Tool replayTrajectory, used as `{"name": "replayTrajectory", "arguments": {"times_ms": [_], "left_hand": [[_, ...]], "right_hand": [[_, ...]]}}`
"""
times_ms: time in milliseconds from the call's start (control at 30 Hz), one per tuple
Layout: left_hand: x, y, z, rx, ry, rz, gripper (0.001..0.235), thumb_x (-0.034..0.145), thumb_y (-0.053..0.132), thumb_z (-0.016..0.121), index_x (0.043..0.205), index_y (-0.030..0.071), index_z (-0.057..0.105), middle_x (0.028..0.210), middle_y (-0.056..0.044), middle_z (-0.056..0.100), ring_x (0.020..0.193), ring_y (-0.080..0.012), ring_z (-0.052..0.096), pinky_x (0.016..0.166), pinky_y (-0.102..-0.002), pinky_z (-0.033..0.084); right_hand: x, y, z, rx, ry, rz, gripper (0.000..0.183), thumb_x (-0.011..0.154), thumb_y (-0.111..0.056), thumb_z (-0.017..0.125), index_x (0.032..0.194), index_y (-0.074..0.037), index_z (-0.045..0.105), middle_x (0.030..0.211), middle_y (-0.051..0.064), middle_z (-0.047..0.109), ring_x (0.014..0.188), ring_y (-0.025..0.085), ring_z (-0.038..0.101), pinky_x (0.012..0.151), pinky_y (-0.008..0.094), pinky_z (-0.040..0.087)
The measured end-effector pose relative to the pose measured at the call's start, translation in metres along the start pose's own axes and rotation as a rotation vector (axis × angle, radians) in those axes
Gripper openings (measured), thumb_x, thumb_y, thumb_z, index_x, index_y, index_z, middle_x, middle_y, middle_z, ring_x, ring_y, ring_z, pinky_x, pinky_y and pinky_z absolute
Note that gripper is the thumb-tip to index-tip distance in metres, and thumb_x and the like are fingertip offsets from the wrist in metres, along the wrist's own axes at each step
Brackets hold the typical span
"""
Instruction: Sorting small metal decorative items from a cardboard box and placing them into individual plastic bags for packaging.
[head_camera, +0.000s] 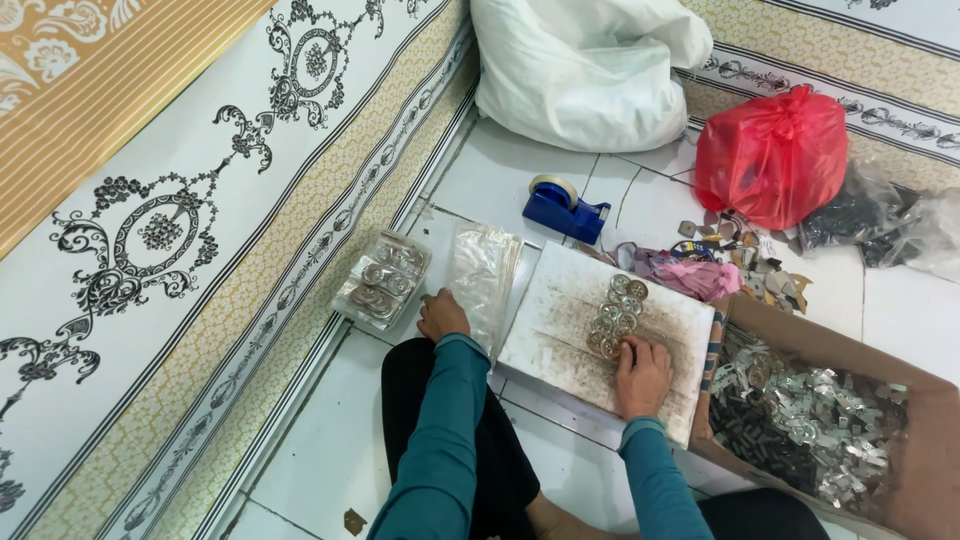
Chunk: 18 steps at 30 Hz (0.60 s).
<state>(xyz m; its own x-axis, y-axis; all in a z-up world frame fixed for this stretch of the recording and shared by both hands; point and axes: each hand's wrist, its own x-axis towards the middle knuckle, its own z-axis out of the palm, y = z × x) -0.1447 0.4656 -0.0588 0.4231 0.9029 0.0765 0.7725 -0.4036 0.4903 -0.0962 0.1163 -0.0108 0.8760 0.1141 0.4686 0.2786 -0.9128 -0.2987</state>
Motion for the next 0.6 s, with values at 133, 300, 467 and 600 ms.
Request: {"name": "replayTrajectory", "arguments": {"times_ms": [133,300,467,600], "left_hand": [[-0.01,0.012,-0.03,-0.089,-0.063,0.08,0.032,0.113,0.027,0.044,0.129,0.015,0.068,0.113,-0.011,0.072,0.111,-0.0291,0.066,0.086,-0.045,0.052],[-0.033,0.03,-0.07,-1.061,-0.392,-0.102,0.037,0.111,0.029,0.052,0.139,0.008,0.065,0.135,-0.023,0.065,0.123,-0.0321,0.063,0.1,-0.044,0.056],[-0.112,0.069,-0.14,-1.613,-0.569,-0.49,0.048,0.107,0.027,0.06,0.147,0.001,0.053,0.139,-0.025,0.061,0.121,-0.0294,0.063,0.099,-0.042,0.056],[-0.155,0.085,-0.143,-1.772,-0.532,-0.713,0.052,0.098,0.028,0.058,0.143,0.003,0.058,0.131,-0.021,0.069,0.118,-0.0285,0.068,0.102,-0.036,0.054]], "right_hand": [[0.0,0.001,0.0,0.004,0.014,-0.006,0.024,0.106,-0.044,0.061,0.106,-0.022,0.068,0.109,0.003,0.058,0.106,0.025,0.061,0.087,0.041,0.051],[0.004,-0.006,-0.016,0.248,0.049,0.064,0.02,0.106,-0.034,0.065,0.109,-0.015,0.067,0.104,0.005,0.058,0.098,0.028,0.063,0.083,0.041,0.052],[-0.022,-0.076,-0.074,0.666,-0.002,0.187,0.014,0.105,-0.018,0.063,0.115,-0.016,0.073,0.099,0.007,0.06,0.093,0.027,0.066,0.08,0.038,0.056],[-0.06,-0.127,-0.126,1.105,-0.48,0.62,0.043,0.1,-0.041,0.055,0.113,-0.008,0.079,0.097,0.003,0.067,0.09,0.017,0.056,0.08,0.033,0.047]]}}
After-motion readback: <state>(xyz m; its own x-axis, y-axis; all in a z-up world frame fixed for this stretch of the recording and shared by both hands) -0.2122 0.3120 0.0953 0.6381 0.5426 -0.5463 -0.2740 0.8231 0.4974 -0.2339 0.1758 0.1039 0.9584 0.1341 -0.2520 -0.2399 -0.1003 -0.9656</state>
